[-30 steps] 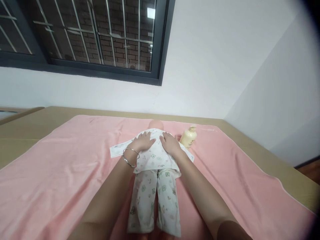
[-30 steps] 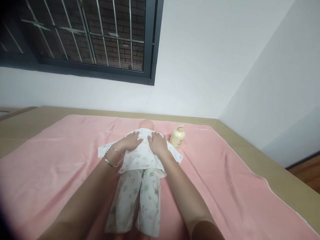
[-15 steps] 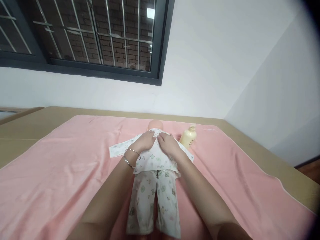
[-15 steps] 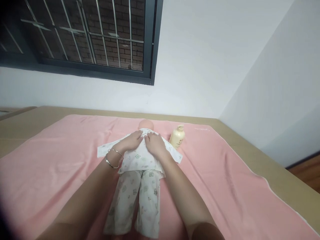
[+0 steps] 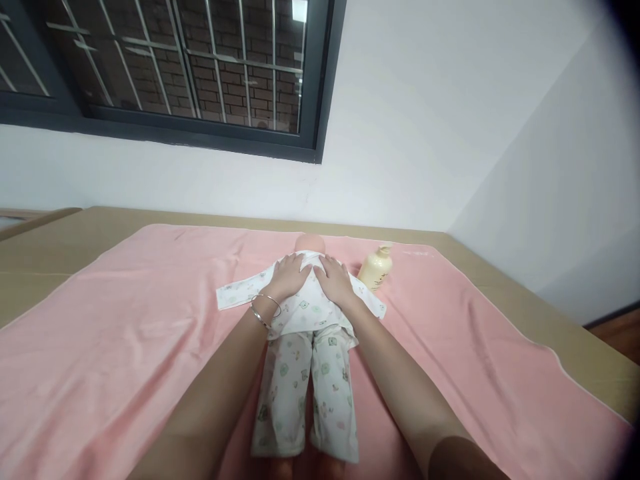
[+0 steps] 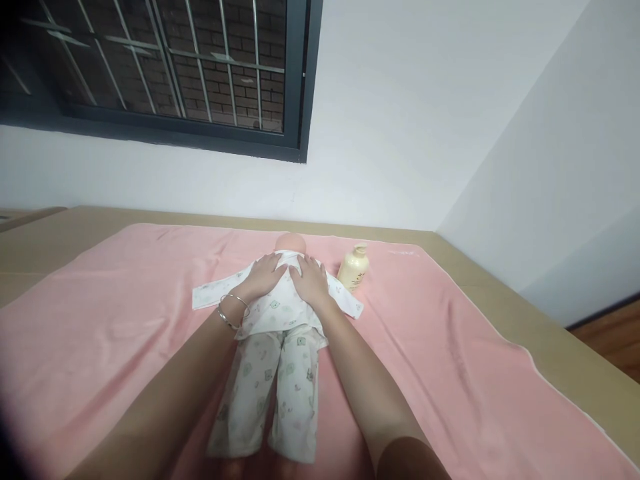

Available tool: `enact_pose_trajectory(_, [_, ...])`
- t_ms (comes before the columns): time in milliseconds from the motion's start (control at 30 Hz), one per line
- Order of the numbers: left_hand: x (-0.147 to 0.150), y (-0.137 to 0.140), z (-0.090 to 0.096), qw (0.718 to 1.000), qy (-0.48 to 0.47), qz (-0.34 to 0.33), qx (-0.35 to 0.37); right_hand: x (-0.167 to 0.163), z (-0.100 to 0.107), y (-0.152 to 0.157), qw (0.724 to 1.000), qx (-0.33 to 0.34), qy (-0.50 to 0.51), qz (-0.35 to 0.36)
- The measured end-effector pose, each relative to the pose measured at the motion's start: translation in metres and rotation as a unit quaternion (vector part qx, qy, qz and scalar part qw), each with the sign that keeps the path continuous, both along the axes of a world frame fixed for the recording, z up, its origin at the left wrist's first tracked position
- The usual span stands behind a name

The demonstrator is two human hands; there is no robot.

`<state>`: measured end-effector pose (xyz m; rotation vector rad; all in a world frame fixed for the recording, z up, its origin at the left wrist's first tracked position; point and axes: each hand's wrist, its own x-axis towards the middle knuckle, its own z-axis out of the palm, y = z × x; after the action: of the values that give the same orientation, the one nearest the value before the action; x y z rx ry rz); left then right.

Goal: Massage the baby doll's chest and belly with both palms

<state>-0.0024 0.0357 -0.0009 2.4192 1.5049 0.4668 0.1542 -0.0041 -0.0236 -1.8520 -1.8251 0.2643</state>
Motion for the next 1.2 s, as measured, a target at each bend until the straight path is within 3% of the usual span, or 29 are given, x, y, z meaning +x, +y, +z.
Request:
enact_pose_trajectory(867, [0.004,-0.001,-0.024,0.993,-0.073,0.040,0.086,-0.002,-0.009,0.003,1.000,0.029,0.005,-0.002])
enact_pose_trajectory(1200, [0.003,-0.003,-0.024,0.992,-0.077,0.040,0.096,-0.002,-0.010,0.002,0.999,0.041,0.015,-0.002])
